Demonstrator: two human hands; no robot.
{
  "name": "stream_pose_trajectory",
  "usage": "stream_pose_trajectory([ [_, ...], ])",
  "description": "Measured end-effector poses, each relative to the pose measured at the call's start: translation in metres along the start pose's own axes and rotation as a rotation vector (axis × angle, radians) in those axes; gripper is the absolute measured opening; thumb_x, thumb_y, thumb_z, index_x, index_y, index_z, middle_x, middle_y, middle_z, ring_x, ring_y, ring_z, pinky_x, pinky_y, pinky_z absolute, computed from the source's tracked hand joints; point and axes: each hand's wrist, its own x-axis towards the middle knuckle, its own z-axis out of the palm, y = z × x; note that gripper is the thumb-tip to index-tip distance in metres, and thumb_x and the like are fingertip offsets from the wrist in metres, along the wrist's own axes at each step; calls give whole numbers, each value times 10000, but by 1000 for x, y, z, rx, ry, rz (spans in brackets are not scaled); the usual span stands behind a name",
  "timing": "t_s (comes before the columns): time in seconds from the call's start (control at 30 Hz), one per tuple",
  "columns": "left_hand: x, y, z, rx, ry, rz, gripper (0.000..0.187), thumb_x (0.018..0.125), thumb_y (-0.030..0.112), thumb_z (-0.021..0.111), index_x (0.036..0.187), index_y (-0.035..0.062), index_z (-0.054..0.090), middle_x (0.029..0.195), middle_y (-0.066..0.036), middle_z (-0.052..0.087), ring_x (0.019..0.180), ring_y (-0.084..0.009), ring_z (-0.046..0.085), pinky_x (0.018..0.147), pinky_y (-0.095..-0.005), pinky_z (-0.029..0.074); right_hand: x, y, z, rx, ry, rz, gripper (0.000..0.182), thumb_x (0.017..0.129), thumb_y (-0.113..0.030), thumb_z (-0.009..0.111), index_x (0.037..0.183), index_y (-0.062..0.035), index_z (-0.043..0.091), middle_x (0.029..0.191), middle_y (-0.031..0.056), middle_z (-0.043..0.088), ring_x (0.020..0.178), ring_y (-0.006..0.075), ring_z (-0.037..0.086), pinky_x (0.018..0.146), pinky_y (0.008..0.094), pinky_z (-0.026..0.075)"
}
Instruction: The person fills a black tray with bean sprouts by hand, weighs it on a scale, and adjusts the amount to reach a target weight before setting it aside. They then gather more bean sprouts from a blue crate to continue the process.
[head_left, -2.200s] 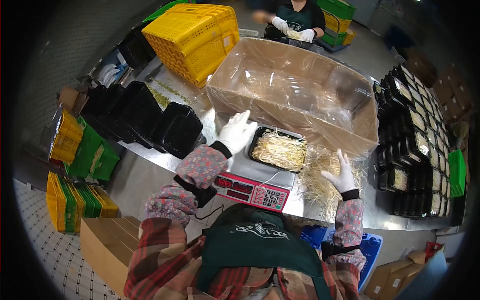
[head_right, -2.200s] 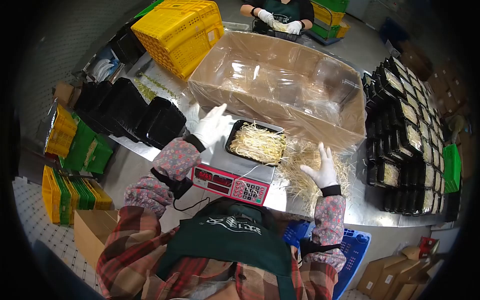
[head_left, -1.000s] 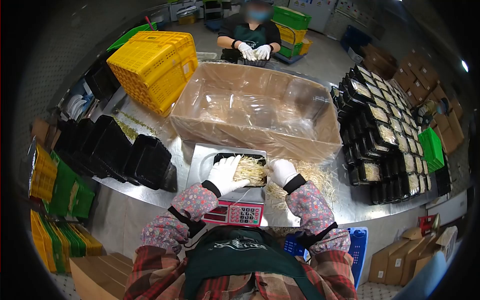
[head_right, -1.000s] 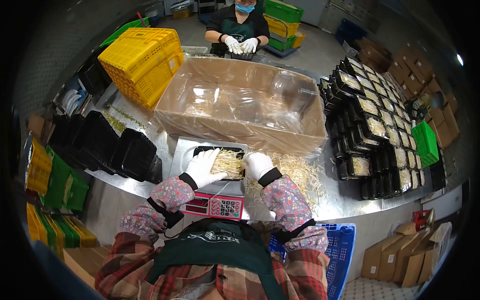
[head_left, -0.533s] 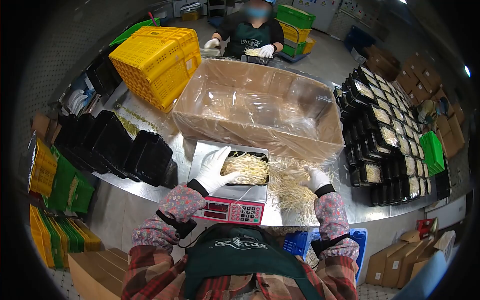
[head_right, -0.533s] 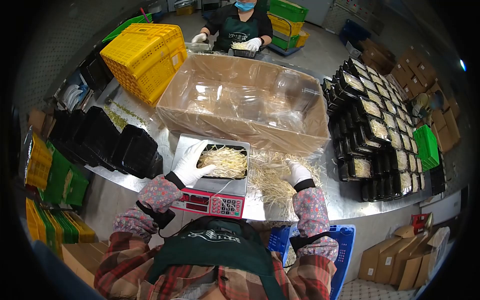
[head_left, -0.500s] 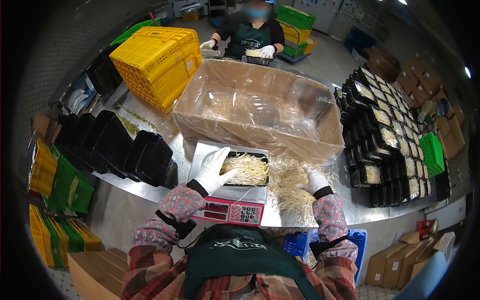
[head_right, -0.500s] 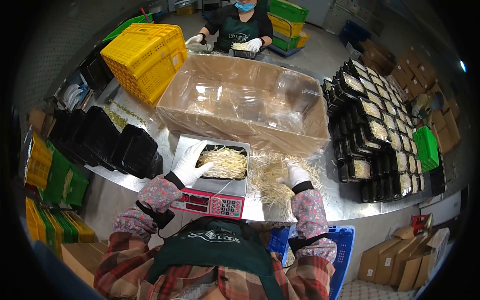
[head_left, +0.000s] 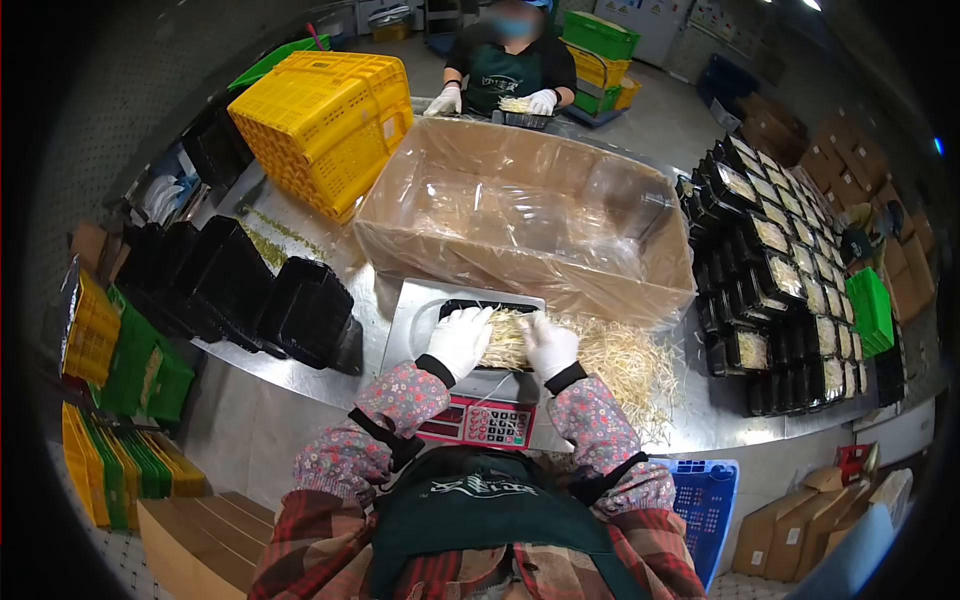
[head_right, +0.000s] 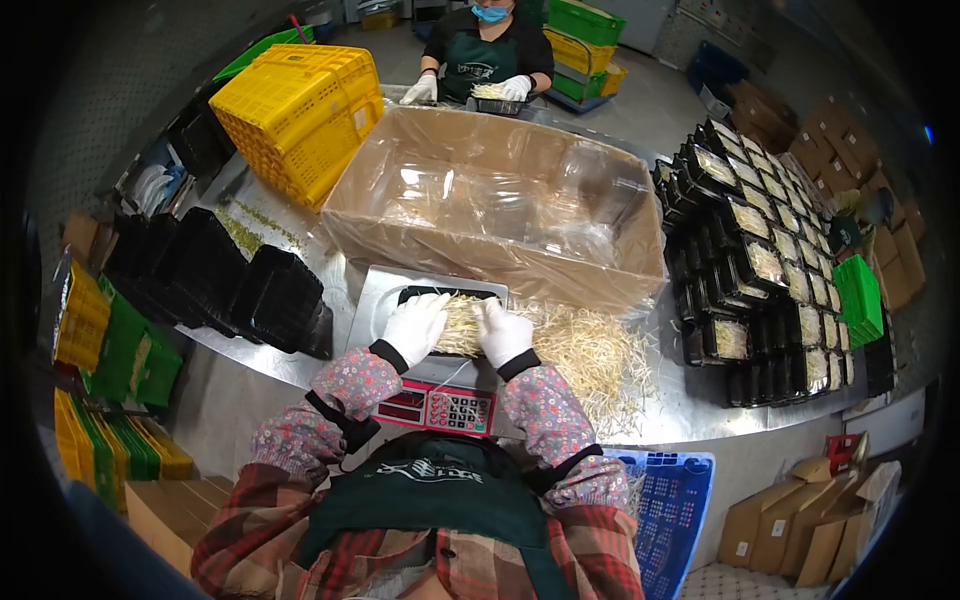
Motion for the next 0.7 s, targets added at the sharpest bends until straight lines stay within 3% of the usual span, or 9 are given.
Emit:
stream_pose_trajectory([
  [0.17, -2, -4, 2, -46, -17, -8, 364, 906, 188, 534, 1228, 19, 541, 1093, -151, 597, 1018, -316, 560, 898, -409, 447, -5, 55, -52, 278, 79, 242, 132, 901, -217, 635, 864, -100, 585, 675, 161, 632, 642, 357, 638, 550, 408, 489],
  [0.23, -2, -8, 1, -126, 75, 50, 356, 899, 166, 545, 1220, 11, 542, 1148, -164, 588, 1047, -333, 552, 931, -412, 433, -20, 88, -62, 266, 105, 301, 182, 908, -265, 620, 872, -89, 593, 712, 177, 640, 674, 359, 647, 572, 421, 499],
  [0.3, 2, -8, -16, -126, 132, 50, 342, 894, 182, 555, 1195, 22, 563, 1138, -162, 595, 1034, -324, 563, 911, -411, 446, -34, 112, -83, -212, -199, 331, 263, 905, -349, 601, 935, -89, 627, 733, 175, 655, 703, 354, 660, 641, 445, 516],
  [0.37, 3, -13, -34, -169, 247, 23, 323, 877, 176, 585, 1161, 22, 593, 1139, -176, 600, 1044, -322, 570, 919, -411, 453, -55, 137, -92, -377, -460, 418, 458, 834, -443, 642, 1090, -63, 642, 896, 197, 682, 869, 347, 661, 795, 453, 507],
  [0.4, 2, -19, -44, -208, 266, -7, 330, 888, 169, 577, 1180, 15, 584, 1152, -179, 598, 1069, -327, 564, 941, -408, 445, -67, 146, -98, -391, -436, 370, 472, 841, -441, 635, 1118, -59, 642, 947, 200, 679, 897, 346, 658, 804, 450, 508],
  [0.47, -1, -36, -55, -273, 309, -72, 345, 910, 157, 563, 1218, 4, 565, 1184, -182, 589, 1121, -327, 549, 981, -395, 425, -68, 133, -108, -395, -407, 341, 494, 836, -419, 657, 1162, -49, 636, 1014, 199, 676, 933, 333, 656, 814, 433, 509],
  [0.57, -6, -56, -74, -318, 340, -192, 377, 932, 154, 555, 1274, -2, 527, 1241, -195, 550, 1170, -319, 523, 1012, -372, 397, -60, 80, -112, 110, -273, 385, 280, 835, -228, 706, 1034, -32, 688, 897, 169, 695, 834, 311, 674, 717, 375, 536],
  [0.63, -4, -59, -79, -363, 353, -247, 384, 934, 162, 558, 1279, -3, 522, 1249, -198, 543, 1163, -325, 524, 1005, -375, 402, -47, 19, -113, 250, -397, 239, 201, 846, -201, 682, 972, -45, 703, 846, 141, 693, 775, 306, 669, 676, 378, 541],
  [0.7, 0, -54, -74, -442, 348, -282, 421, 925, 190, 586, 1295, 2, 512, 1256, -195, 539, 1157, -315, 528, 997, -366, 409, -55, -16, -76, 392, -384, -117, 230, 853, -206, 665, 1017, -46, 687, 875, 138, 692, 804, 291, 664, 720, 379, 533],
])
